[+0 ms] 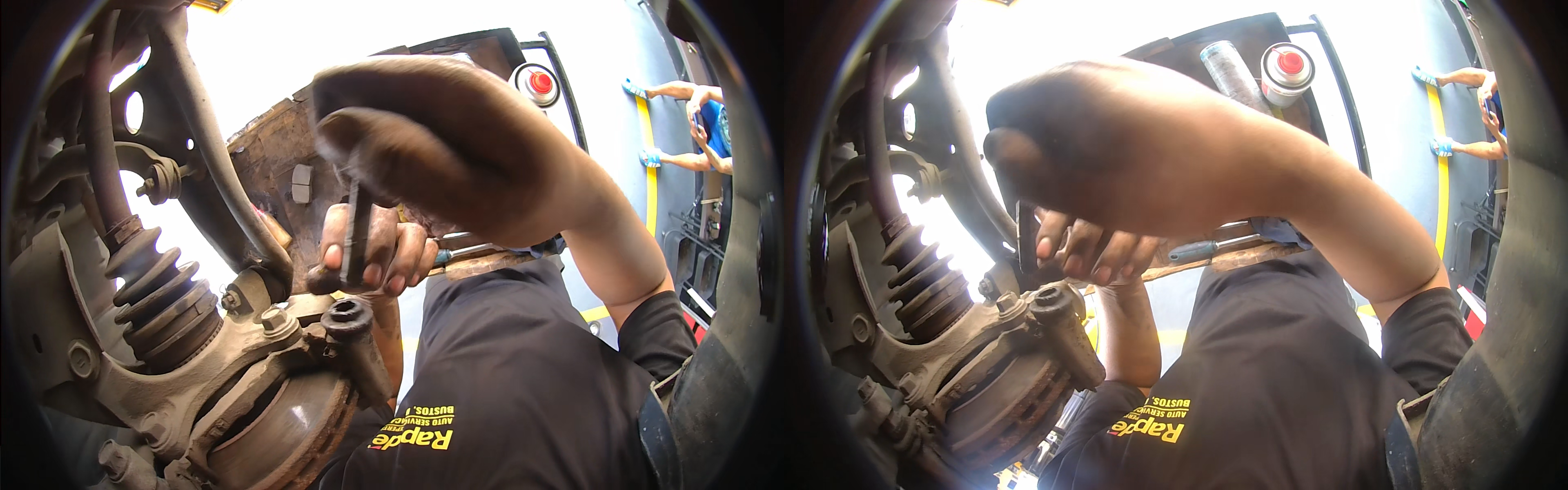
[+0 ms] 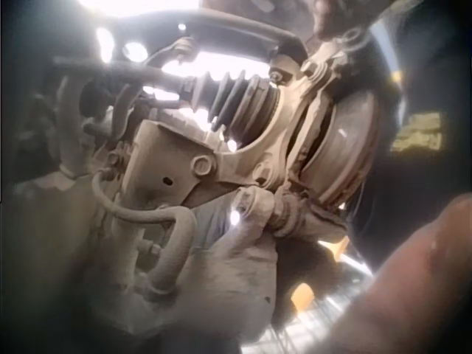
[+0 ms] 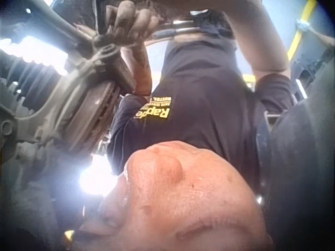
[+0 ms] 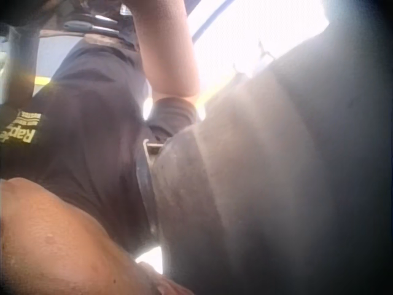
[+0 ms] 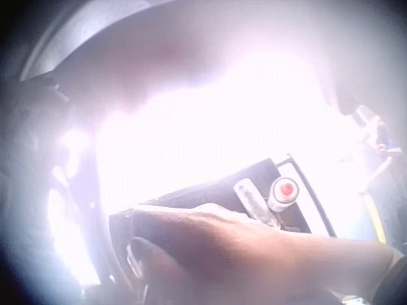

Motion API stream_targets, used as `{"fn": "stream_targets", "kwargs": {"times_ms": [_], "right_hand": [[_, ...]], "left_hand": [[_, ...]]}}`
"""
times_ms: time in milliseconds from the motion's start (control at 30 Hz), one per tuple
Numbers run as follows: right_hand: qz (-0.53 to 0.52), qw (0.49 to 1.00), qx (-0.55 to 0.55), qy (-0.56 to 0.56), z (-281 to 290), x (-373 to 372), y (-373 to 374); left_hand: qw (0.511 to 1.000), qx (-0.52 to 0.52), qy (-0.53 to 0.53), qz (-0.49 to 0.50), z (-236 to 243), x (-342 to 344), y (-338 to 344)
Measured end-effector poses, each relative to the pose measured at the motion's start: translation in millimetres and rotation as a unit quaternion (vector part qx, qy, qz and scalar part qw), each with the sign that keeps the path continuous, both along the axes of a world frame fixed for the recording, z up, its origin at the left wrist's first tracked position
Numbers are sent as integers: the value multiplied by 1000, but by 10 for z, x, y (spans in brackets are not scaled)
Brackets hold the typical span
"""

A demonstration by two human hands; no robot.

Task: The person works on a vehicle's front suspension and brake assembly while the car is raised on a lift. They use a wrench and spray lubricant on bolts, then manipulate and install a metal suspension component into place.

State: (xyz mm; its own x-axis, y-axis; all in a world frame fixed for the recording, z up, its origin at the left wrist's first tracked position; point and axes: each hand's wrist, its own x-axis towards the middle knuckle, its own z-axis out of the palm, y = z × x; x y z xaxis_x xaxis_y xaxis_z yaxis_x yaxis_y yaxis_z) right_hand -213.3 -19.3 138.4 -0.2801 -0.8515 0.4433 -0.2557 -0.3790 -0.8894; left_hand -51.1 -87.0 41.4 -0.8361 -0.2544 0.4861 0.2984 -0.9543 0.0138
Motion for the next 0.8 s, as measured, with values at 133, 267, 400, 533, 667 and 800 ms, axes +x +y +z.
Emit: {"fn": "stream_targets", "kwargs": {"times_ms": [133,267,400,533,667,800], "right_hand": [[190,974,46,-112,-19,-37,72],[253,952,54,-160,-25,157,167],[227,969,8,-98,-14,270,205],[237,969,11,-70,20,261,196],[245,967,15,-70,34,270,188],[258,960,21,-110,14,310,189]], "left_hand": [[991,-65,-116,18,53,228,7],[984,-143,-110,18,155,315,22],[949,-259,-181,15,327,428,90],[885,-393,-251,4,463,596,137],[829,-478,-289,-12,553,715,150],[790,-527,-313,-21,623,762,156]]}}
